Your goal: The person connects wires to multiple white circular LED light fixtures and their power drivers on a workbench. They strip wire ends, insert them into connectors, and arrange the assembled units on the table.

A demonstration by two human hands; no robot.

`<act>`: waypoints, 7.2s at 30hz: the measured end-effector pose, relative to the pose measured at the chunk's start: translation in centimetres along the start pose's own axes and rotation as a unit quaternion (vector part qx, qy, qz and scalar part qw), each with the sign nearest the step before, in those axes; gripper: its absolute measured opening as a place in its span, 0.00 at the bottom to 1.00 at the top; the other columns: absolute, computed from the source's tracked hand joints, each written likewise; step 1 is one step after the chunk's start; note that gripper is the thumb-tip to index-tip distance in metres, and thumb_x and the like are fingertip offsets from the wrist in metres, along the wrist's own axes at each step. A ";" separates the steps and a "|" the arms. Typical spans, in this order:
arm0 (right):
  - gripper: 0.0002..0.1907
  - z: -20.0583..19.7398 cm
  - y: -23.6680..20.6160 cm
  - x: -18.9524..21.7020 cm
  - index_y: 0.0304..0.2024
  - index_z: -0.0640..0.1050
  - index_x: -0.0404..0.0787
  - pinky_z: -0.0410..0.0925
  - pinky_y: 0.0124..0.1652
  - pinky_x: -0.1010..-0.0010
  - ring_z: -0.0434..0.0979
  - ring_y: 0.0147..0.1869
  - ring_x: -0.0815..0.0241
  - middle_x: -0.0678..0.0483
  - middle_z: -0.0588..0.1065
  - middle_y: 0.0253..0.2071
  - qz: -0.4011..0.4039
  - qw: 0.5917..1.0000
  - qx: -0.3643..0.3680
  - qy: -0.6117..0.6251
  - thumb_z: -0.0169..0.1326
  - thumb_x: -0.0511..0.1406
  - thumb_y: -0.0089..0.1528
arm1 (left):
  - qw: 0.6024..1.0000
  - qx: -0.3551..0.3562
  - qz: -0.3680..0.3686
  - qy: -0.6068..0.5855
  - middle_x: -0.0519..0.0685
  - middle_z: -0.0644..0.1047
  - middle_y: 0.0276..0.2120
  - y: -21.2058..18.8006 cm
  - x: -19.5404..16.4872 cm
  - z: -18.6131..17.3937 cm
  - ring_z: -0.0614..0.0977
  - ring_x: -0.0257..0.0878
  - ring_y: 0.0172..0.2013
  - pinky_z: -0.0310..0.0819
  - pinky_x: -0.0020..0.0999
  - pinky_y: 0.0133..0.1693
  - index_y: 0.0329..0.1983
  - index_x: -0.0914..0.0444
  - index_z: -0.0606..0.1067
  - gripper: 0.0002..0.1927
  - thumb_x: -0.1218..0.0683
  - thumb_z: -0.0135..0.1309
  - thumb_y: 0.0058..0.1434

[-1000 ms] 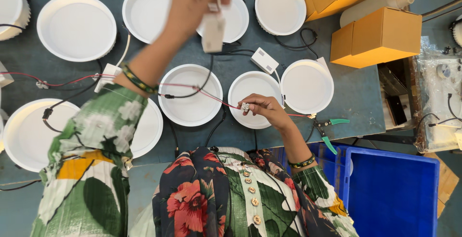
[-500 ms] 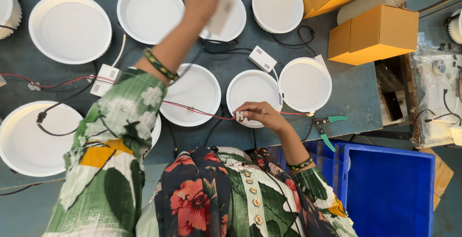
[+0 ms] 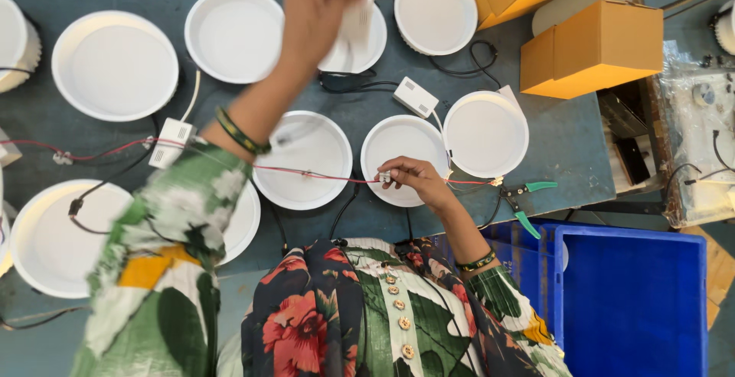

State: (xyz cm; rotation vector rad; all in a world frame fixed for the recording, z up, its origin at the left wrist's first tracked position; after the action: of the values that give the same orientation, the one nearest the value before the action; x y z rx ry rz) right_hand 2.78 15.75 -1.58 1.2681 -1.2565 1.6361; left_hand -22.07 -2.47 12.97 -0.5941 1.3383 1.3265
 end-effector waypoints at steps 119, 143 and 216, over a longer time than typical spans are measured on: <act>0.10 3.4 -2.1 6.1 0.42 0.78 0.37 0.68 0.43 0.65 0.76 0.40 0.53 0.50 0.75 0.37 -0.178 0.900 -0.219 -0.333 0.61 0.37 0.65 | 0.790 0.356 0.170 0.469 0.50 0.72 0.37 -17.7 -1.0 7.0 0.78 0.47 0.36 0.69 0.44 0.43 0.37 0.62 0.75 0.07 0.54 0.57 0.62; 0.07 4.8 -1.8 6.7 0.38 0.76 0.36 0.63 0.41 0.58 0.71 0.36 0.46 0.52 0.77 0.39 -0.216 0.828 -0.235 -0.460 0.60 0.32 0.60 | 0.744 0.371 0.176 0.527 0.50 0.73 0.37 -18.4 0.1 8.2 0.80 0.45 0.38 0.70 0.45 0.47 0.37 0.62 0.75 0.05 0.56 0.55 0.60; 0.07 3.1 -2.0 6.1 0.39 0.82 0.39 0.66 0.45 0.61 0.78 0.39 0.52 0.50 0.82 0.36 -0.170 0.894 -0.254 -0.328 0.63 0.33 0.59 | 0.760 0.340 0.204 0.515 0.51 0.73 0.34 -17.7 -2.6 9.4 0.81 0.49 0.37 0.73 0.53 0.55 0.32 0.62 0.77 0.07 0.56 0.59 0.51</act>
State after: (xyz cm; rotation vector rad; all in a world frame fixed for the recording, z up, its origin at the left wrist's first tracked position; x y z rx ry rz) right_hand 3.81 13.17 5.02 1.6240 -1.5955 0.5637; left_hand -2.18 0.88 11.17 -0.5252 2.8253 0.6418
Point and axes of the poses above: each hand's wrist, its own y-axis towards the middle knuckle, its own z-axis out of the palm, x = y × z, the point moved 7 cm from there along y, towards the middle knuckle
